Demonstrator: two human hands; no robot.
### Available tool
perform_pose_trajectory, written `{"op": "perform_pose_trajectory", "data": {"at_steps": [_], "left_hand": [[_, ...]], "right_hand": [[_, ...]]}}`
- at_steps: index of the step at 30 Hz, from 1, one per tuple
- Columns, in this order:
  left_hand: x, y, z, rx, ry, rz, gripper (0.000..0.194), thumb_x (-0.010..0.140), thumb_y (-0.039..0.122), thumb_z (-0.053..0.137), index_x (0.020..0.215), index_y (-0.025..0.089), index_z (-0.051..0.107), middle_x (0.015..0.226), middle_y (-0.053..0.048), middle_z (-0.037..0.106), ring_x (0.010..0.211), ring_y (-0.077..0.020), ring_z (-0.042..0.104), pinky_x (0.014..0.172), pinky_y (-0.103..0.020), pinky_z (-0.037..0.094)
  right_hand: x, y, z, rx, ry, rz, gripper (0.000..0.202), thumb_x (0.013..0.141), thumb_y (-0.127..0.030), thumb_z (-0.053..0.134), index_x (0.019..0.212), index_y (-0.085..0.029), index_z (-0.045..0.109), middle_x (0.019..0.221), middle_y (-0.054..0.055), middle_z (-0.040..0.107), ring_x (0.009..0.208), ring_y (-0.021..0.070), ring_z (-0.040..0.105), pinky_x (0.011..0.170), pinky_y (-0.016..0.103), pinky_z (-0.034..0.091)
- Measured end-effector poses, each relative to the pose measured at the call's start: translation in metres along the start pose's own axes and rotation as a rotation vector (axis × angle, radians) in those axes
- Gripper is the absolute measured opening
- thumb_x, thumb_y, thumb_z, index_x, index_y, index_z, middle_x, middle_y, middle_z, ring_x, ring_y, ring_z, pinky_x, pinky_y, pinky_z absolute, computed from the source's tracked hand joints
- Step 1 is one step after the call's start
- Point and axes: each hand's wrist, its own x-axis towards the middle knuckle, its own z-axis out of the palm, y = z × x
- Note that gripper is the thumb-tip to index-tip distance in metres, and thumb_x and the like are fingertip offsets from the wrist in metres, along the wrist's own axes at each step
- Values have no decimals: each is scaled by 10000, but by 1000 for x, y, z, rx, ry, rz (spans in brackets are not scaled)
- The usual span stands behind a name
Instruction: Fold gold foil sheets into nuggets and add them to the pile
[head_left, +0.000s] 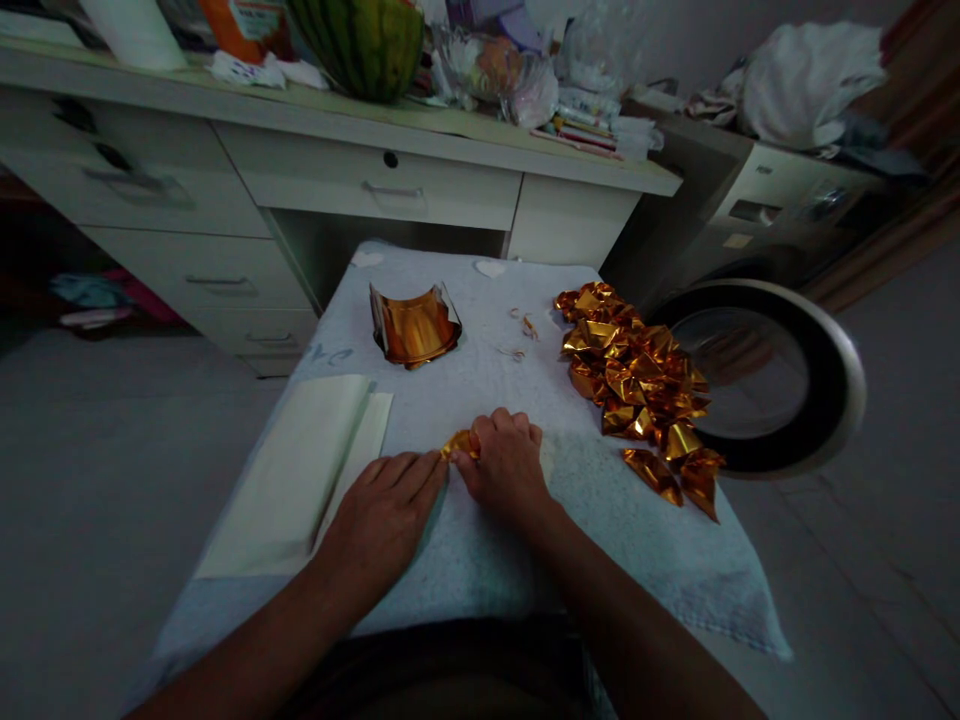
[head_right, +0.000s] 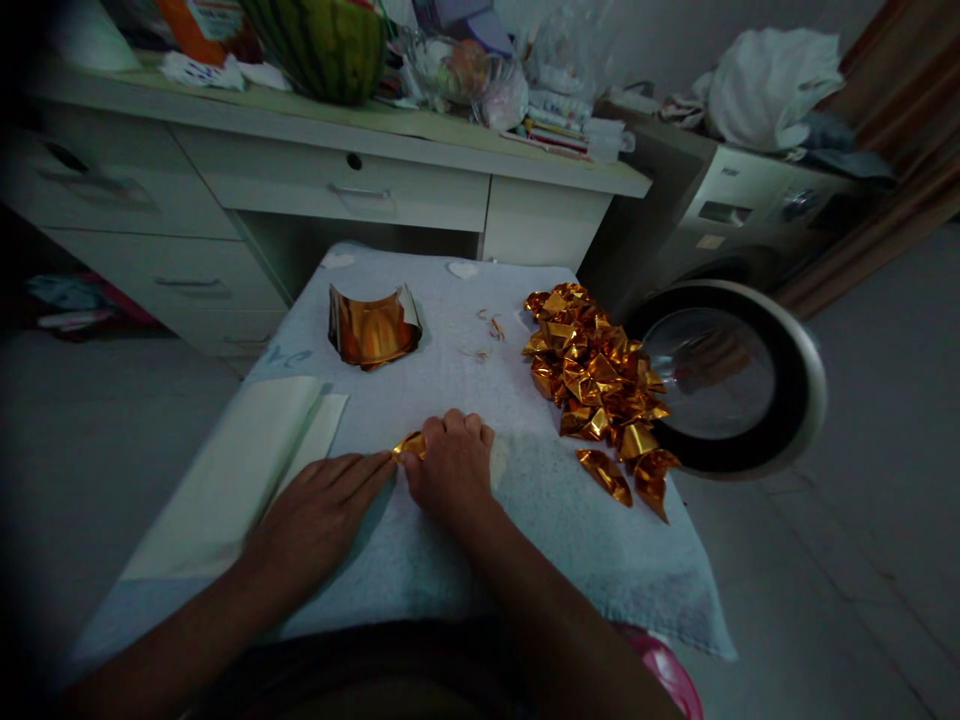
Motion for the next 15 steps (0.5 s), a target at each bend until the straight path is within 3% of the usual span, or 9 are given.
{"op": "perform_pose_trajectory", "data": {"at_steps": [15], "left_hand": [[6,-4,-9,-75,-137,-28,373,891,28,433,1170,164,639,1181,-98,689,993,-272,626,790,-409,454]], "right_hand": [[1,34,-11,76,-45,130,209,830,-418,654,963,-261,619,1006,65,556,952,264,481,794,382,319]]}}
